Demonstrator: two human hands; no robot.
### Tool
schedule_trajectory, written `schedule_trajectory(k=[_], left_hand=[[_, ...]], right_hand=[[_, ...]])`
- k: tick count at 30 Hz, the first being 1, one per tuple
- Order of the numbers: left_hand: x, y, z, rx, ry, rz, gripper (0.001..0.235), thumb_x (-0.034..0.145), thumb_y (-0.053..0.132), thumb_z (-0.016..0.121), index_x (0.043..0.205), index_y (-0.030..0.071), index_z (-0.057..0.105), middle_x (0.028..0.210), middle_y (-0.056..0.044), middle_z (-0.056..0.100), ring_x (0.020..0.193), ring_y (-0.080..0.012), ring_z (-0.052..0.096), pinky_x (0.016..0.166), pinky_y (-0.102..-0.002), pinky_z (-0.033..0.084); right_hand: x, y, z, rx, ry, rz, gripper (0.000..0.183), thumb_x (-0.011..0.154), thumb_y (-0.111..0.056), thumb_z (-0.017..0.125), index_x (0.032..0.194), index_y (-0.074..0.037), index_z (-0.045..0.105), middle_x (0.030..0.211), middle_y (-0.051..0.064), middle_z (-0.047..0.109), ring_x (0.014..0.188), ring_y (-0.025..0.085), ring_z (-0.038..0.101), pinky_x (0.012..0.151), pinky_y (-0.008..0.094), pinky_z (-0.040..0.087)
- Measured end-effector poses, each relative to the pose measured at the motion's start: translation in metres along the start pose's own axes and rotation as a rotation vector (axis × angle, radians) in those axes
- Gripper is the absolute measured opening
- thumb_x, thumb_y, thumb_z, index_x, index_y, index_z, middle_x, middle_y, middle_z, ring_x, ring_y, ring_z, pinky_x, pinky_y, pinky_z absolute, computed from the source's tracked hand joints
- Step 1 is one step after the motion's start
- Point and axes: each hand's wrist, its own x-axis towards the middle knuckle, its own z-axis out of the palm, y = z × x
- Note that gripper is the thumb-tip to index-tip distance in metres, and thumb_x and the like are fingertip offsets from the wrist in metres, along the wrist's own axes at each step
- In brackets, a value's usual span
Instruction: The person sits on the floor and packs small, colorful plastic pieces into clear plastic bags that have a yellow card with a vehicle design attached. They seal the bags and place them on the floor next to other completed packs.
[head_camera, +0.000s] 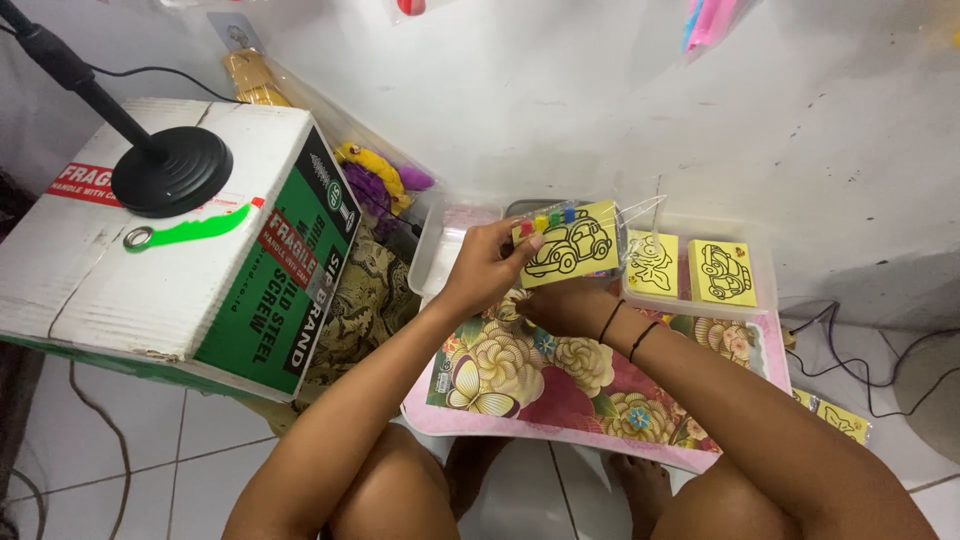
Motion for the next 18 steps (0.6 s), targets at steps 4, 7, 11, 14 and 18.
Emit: schedule_trajectory(k=[4, 7, 11, 14, 18], left_hand=[[0.001, 0.002, 0.002, -0.011, -0.01, 0.002, 0.016, 0.095, 0.014, 0.069, 0.091, 0.0, 0.075, 0.052, -0.009, 0.06, 0.05, -0.0132, 0.049, 0.051, -0.029, 0.043], [0.001, 0.007, 0.004, -0.011, -0.016, -0.003, 0.019, 0.095, 0.016, 0.07, 0.089, -0.002, 0.074, 0.051, -0.009, 0.059, 0.049, -0.0137, 0.046, 0.052, -0.029, 0.043], [0.002, 0.007, 0.007, 0.016, -0.008, 0.002, 0.017, 0.094, 0.015, 0.07, 0.088, -0.001, 0.074, 0.049, -0.008, 0.057, 0.047, -0.0148, 0.047, 0.05, -0.03, 0.041], [0.002, 0.009, 0.009, 0.02, -0.007, 0.002, 0.017, 0.094, 0.015, 0.07, 0.088, 0.0, 0.073, 0.049, -0.008, 0.057, 0.046, -0.0147, 0.047, 0.049, -0.03, 0.041], [0.003, 0.009, 0.01, 0.023, -0.014, 0.008, 0.017, 0.094, 0.016, 0.07, 0.089, 0.0, 0.073, 0.048, -0.007, 0.055, 0.047, -0.0131, 0.048, 0.05, -0.029, 0.041]], right_hand=[[-0.019, 0.0, -0.013, 0.192, 0.007, 0.136, 0.019, 0.106, -0.022, 0.046, 0.114, -0.019, 0.063, 0.088, 0.002, 0.07, 0.075, 0.022, 0.068, 0.069, 0.04, 0.057], [-0.029, 0.0, -0.006, 0.321, 0.19, 0.185, 0.012, 0.101, -0.014, 0.053, 0.105, -0.017, 0.064, 0.083, -0.001, 0.064, 0.072, 0.024, 0.067, 0.062, 0.038, 0.054], [-0.036, 0.002, -0.006, 0.37, 0.315, 0.29, 0.012, 0.099, -0.013, 0.055, 0.109, -0.017, 0.06, 0.079, 0.003, 0.063, 0.073, 0.027, 0.068, 0.057, 0.04, 0.054], [-0.05, 0.007, -0.019, 0.457, 0.344, 0.321, 0.015, 0.096, -0.011, 0.059, 0.11, -0.014, 0.062, 0.076, 0.005, 0.064, 0.07, 0.029, 0.067, 0.053, 0.04, 0.052], [-0.054, 0.007, 0.014, 0.581, 0.267, 0.344, 0.011, 0.092, -0.01, 0.055, 0.096, -0.016, 0.064, 0.081, 0.007, 0.062, 0.078, 0.036, 0.067, 0.058, 0.049, 0.053]])
